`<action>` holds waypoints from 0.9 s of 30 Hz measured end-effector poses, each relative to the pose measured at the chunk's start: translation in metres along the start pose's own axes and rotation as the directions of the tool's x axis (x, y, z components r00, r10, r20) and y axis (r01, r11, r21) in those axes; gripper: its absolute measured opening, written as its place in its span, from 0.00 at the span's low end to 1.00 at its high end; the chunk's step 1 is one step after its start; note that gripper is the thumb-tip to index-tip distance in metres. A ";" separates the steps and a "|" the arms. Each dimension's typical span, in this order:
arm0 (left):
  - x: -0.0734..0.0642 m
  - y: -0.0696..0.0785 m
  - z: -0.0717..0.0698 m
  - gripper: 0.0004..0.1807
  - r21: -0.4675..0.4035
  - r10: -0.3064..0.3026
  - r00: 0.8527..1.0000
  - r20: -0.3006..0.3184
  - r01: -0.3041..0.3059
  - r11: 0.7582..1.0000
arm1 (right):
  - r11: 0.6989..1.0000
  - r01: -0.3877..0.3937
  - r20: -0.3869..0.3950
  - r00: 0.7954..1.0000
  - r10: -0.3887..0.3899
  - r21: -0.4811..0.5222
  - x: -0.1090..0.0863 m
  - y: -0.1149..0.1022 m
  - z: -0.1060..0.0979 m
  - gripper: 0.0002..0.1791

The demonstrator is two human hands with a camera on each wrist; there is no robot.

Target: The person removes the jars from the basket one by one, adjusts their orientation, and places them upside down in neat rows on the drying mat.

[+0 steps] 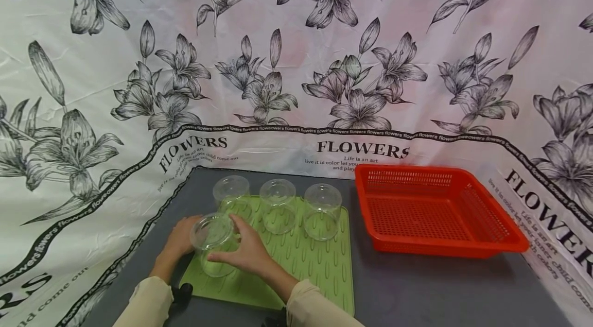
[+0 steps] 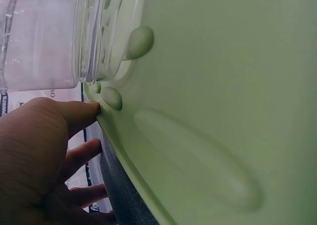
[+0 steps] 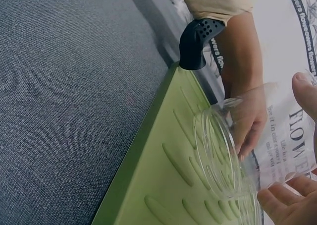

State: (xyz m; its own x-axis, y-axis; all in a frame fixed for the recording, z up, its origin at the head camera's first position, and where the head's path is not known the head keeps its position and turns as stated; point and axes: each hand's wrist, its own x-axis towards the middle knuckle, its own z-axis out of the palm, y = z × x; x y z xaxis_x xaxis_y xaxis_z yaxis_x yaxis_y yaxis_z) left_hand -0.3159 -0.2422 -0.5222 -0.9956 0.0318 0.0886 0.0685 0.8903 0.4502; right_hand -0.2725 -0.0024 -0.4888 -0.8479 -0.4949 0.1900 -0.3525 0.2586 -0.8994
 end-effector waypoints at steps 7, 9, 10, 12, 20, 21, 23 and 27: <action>0.000 0.002 -0.003 0.21 -0.006 -0.001 1.000 0.001 0.001 1.000 | 1.000 0.005 -0.001 1.000 -0.005 0.000 0.001 -0.001 0.001 0.54; 0.000 0.002 -0.003 0.21 -0.002 0.003 1.000 0.002 -0.003 1.000 | 1.000 0.004 0.001 1.000 -0.004 0.000 0.002 0.000 0.001 0.54; 0.000 0.002 -0.003 0.21 -0.005 0.003 1.000 0.003 -0.003 1.000 | 1.000 0.008 0.001 1.000 -0.008 -0.002 0.002 0.000 0.001 0.55; 0.000 0.001 -0.002 0.21 -0.012 0.004 1.000 0.003 -0.004 1.000 | 1.000 0.009 0.003 1.000 -0.009 -0.001 0.001 0.000 0.000 0.55; -0.002 0.001 -0.001 0.22 -0.021 0.027 0.999 -0.039 -0.028 0.999 | 1.000 -0.015 0.000 1.000 0.015 -0.013 -0.001 -0.003 -0.002 0.57; -0.002 0.002 -0.001 0.22 -0.018 0.026 0.999 -0.039 -0.027 0.999 | 1.000 -0.021 -0.003 1.000 0.021 -0.013 -0.001 -0.003 -0.003 0.57; -0.001 0.001 -0.001 0.22 -0.017 0.019 1.000 -0.024 -0.019 1.000 | 0.999 -0.031 -0.005 1.000 0.031 -0.010 -0.002 -0.003 -0.004 0.58; -0.002 0.001 -0.002 0.22 0.000 0.007 1.000 -0.010 -0.007 1.000 | 0.999 -0.041 -0.004 0.999 0.041 -0.004 -0.005 -0.001 -0.007 0.57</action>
